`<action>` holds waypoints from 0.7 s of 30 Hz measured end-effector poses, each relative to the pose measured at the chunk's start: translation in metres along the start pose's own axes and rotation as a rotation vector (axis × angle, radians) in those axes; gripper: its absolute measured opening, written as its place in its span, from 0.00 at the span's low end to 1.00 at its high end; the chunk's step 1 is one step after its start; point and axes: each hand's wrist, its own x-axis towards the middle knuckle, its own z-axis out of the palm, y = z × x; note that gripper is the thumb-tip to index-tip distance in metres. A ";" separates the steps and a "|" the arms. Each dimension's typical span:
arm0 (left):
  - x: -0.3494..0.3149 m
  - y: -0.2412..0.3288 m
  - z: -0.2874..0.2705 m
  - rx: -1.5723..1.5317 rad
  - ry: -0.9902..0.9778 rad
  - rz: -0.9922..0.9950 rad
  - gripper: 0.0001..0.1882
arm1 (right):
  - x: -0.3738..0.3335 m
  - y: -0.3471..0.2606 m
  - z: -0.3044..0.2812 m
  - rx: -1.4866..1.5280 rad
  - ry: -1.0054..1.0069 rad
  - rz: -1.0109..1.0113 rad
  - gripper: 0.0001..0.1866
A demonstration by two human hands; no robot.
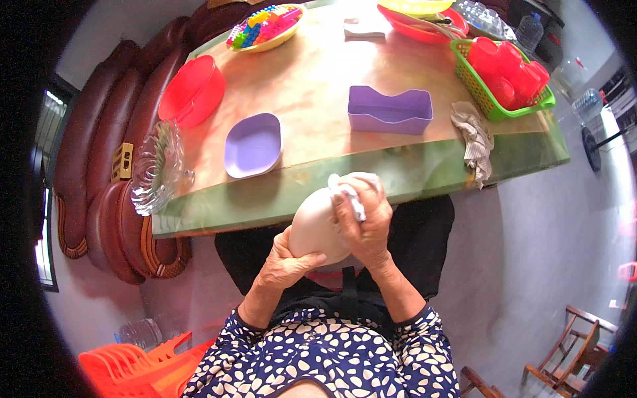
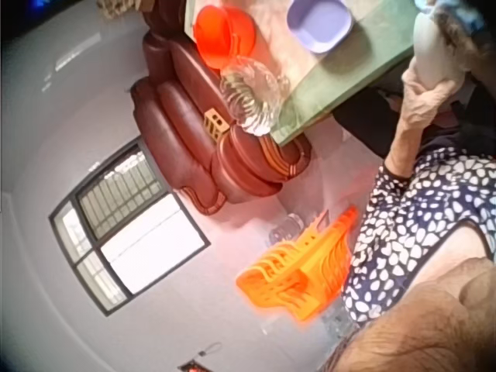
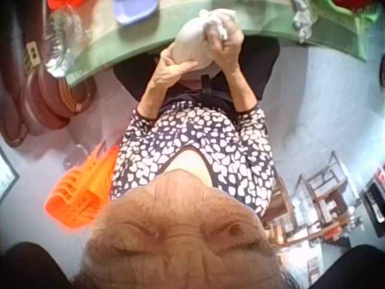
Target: The person wipes the inside and outside of a white plastic container with a white cloth, then places it on the table. They proceed to wipe a purple plastic container in the same manner, cleaning both the interior and exterior surfaces before setting it down.
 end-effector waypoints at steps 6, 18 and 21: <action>-0.003 0.002 -0.004 -0.074 0.010 0.045 0.27 | 0.014 -0.012 0.000 -0.130 -0.131 -0.360 0.15; 0.013 0.008 0.012 -0.411 0.182 0.120 0.34 | -0.029 0.000 0.005 -0.375 -0.154 -0.180 0.27; 0.015 0.008 0.011 -0.471 0.208 0.110 0.32 | -0.046 -0.007 0.008 -0.501 -0.251 -0.244 0.33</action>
